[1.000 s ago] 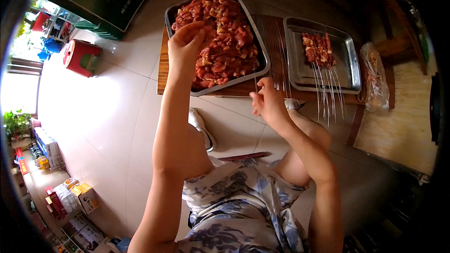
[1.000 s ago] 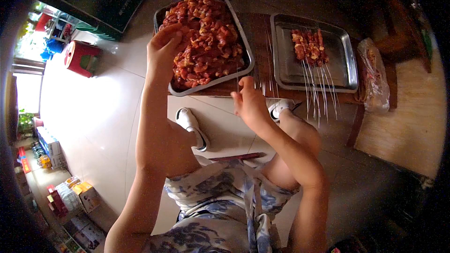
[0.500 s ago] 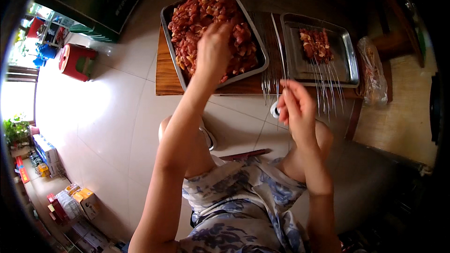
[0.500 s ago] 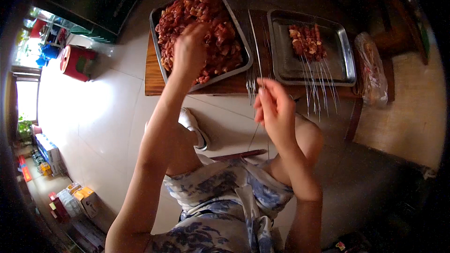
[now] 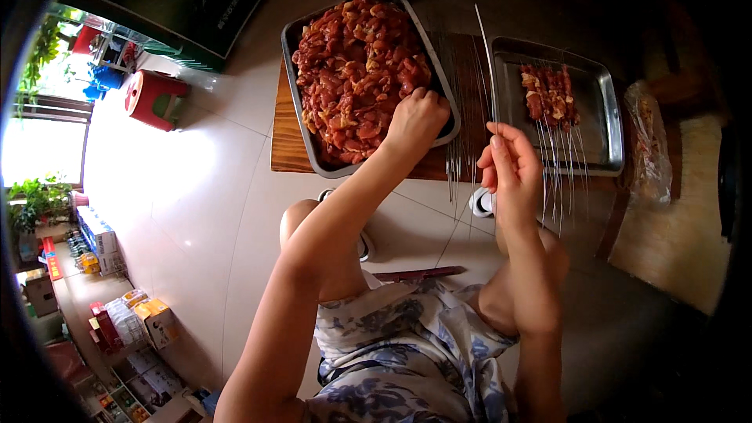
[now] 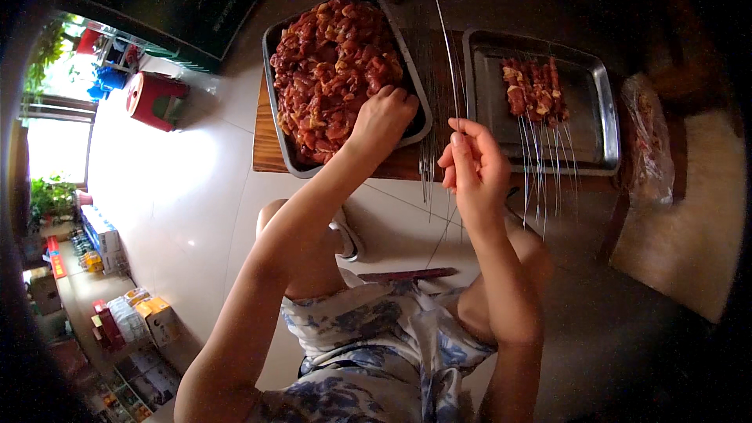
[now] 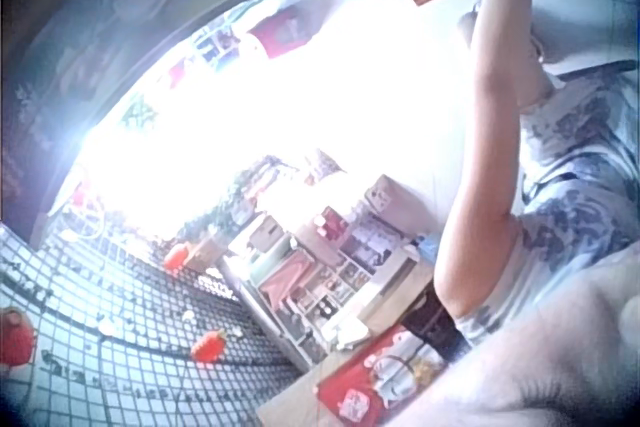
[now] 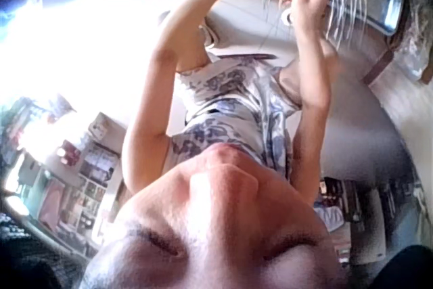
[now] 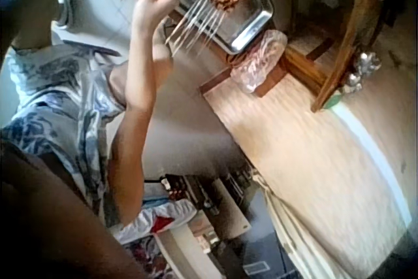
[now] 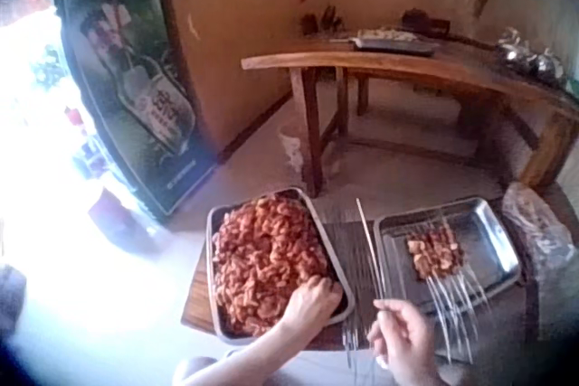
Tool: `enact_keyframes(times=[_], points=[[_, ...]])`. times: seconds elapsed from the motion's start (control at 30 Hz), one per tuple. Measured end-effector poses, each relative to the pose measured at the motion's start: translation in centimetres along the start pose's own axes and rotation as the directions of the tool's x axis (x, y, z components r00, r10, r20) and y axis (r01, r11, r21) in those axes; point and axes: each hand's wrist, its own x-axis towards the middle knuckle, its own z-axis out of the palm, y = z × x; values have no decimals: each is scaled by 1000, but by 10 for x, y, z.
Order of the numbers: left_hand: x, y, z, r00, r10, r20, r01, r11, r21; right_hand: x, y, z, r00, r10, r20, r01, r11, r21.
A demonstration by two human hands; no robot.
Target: The person sits on the floor and threads pieces of marinated meat from a metal tray onto thin metal skewers. They hold the skewer in one hand and use the other to pick up and push the meat onto the skewer, then place the finished skewer into a second tray.
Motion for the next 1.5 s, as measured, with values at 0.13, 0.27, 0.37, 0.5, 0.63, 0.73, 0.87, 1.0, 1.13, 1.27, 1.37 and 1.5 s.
enact_keyframes(times=[0.13, 0.27, 0.37, 0.5, 0.63, 0.73, 0.87, 1.0, 1.13, 1.27, 1.37, 1.5], points=[[-4, -6, -21, 995, -104, -2, 100, 958, -269, 5, -4, -7, 1000, 0, 14, 1, 1000, -20], [-8, -32, -66, 921, -384, 72, 319, 631, -707, 2, -7, -1, 999, -2, 37, 3, 1000, -31], [-19, -58, -76, 824, -469, 318, 167, -335, -927, -1, -3, 5, 989, -118, 89, 135, 964, -229], [-30, -78, -72, 841, -418, 344, -52, -696, -716, -10, -10, 22, 960, -224, 167, 274, 870, -410], [-36, -85, -75, 872, -363, 330, -70, -758, -649, -13, -11, 34, 946, -261, 194, 323, 823, -467], [-38, -83, -79, 871, -364, 330, -23, -702, -712, -14, -8, 38, 941, -268, 207, 337, 802, -493], [-40, -84, -83, 885, -311, 347, 69, -649, -758, -13, -10, 44, 938, -258, 232, 344, 779, -525], [-39, -93, -73, 849, -369, 379, 61, -644, -763, -12, -9, 46, 921, -303, 246, 390, 751, -532], [-39, -101, -74, 855, -393, 337, -9, -663, -749, -11, -6, 48, 890, -380, 253, 457, 722, -519], [-39, -103, -75, 844, -425, 326, -58, -676, -734, -11, -6, 49, 890, -367, 271, 457, 715, -529], [-38, -104, -73, 852, -434, 293, -82, -663, -744, -13, -7, 49, 902, -341, 266, 432, 725, -536], [-38, -104, -72, 851, -448, 276, -118, -673, -730, -13, -7, 48, 908, -332, 257, 419, 736, -531]])
